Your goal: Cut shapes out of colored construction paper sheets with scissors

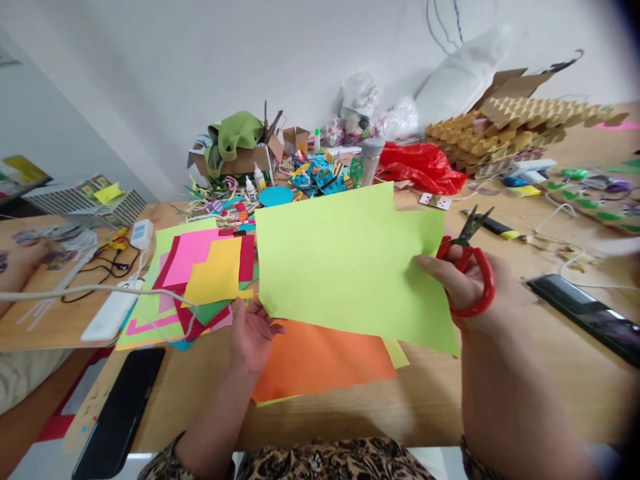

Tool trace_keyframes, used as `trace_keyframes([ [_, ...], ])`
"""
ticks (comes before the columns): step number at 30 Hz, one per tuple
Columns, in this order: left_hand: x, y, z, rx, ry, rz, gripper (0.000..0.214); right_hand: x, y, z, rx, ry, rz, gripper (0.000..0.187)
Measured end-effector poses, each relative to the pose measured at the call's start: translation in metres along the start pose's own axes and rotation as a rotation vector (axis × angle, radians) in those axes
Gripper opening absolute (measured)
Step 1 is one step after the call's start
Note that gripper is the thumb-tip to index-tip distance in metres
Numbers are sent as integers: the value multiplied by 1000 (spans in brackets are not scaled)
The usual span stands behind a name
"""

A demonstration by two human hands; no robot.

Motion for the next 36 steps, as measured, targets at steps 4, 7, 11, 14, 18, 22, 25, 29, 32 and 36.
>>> trace_keyframes([
  [4, 10, 0, 7, 336, -127, -64, 32, 0, -7, 0, 25, 22, -58, 26],
  [7, 14, 4, 11, 465, -141, -27, 30, -2, -5, 3, -32, 8, -34, 30],
  [11, 15, 5, 8, 531, 6, 69, 24, -3, -1, 6, -63, 12, -12, 26],
  [14, 12, 1, 5, 552, 127, 109, 26, 0, -6, 6, -8, 25, -34, 22],
  [18, 10, -6, 5, 581, 162, 98, 23, 6, -21, 5, 61, 28, -73, 21],
  [22, 13, -13, 10, 584, 132, 72, 22, 7, -30, -4, 179, 48, -140, 21],
  [25, 18, -22, 13, 474, 60, 14, 24, 4, -27, -11, 258, 33, -189, 20],
  [29, 11, -25, -4, 86, 54, -155, 37, 2, -27, -22, 319, -7, -210, 19],
  [32, -4, 4, -36, 28, 298, -35, 53, 0, -34, -34, 336, -8, -190, 17],
  [36, -8, 30, -48, 88, 338, 81, 51, -6, -50, -50, 294, 31, -166, 18],
])
Point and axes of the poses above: each hand's wrist, its own x-axis towards the middle knuckle, its own z-axis out of the back of the hand, y = z × x, the point moved 7 cm from there along x, towards the middle knuckle, and after that the axes turned 5 degrees about -y, right-handed, at the moved point
